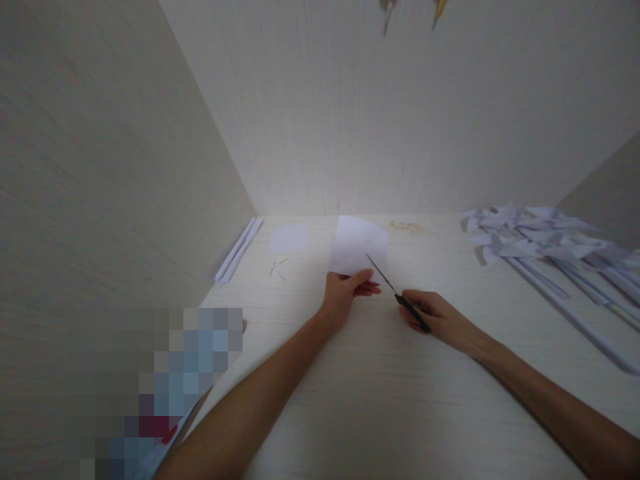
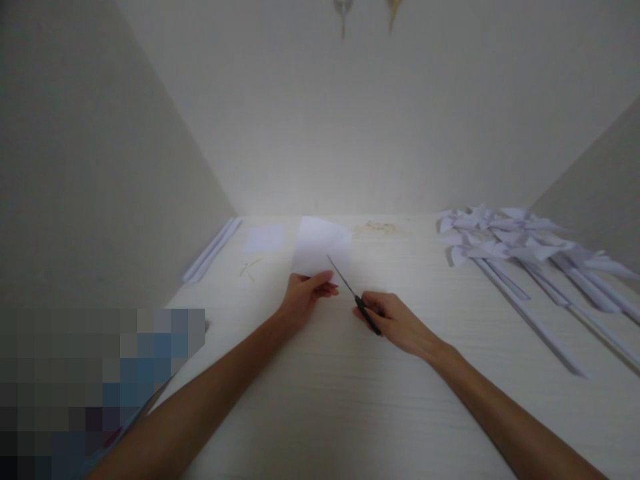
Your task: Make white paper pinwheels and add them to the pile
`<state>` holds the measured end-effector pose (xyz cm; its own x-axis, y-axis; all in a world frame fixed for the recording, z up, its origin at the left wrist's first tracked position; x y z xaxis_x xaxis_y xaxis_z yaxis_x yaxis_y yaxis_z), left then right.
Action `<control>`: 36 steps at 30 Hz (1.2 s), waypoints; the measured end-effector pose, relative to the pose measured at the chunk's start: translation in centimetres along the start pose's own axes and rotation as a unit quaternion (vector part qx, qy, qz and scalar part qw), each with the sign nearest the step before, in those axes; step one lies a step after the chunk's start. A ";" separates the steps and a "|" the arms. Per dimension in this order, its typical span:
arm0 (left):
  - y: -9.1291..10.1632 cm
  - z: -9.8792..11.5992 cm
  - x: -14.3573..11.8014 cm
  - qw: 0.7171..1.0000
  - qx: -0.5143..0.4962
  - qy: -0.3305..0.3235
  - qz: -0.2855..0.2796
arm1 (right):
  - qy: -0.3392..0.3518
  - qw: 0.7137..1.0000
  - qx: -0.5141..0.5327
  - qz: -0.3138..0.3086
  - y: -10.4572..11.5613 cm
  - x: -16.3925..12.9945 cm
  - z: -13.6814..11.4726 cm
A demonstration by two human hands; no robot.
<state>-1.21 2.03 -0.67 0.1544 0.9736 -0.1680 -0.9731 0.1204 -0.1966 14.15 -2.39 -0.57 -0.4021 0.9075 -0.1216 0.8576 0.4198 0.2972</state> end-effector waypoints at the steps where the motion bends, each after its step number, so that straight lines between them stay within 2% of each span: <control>1: 0.0 0.0 0.0 1.000 -0.002 -0.001 0.000 | 0.000 1.000 -0.001 0.001 0.0 0.0 0.0; 17: -0.1 0.1 0.0 1.000 -0.021 -0.006 -0.006 | 0.004 1.000 0.010 -0.001 0.0 0.0 -0.3; 22: 0.0 0.1 0.1 1.000 -0.019 -0.010 -0.018 | 0.028 1.000 0.012 -0.006 0.0 -0.1 -0.3; 29: -0.1 0.1 -0.1 0.999 -0.005 -0.018 -0.043 | 0.026 0.999 0.015 -0.010 0.1 -0.1 0.0; 36: 2.3 0.9 1.3 0.991 -0.108 -0.083 -0.016 | 0.024 0.999 0.033 -0.011 0.1 -0.1 0.0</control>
<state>-3.37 3.76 -0.50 0.1362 0.9907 -0.0018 -0.9061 0.1238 -0.4046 14.28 -2.48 -0.50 -0.4338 0.8973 -0.0817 0.8673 0.4404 0.2321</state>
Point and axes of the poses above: each hand's wrist, its own x-axis towards the middle knuckle, its own y-axis out of the back of the hand, z = x × y, the point moved 2 cm from there along x, towards the middle knuckle, and after that the axes turned 10 degrees about x, right-handed, at the moved point
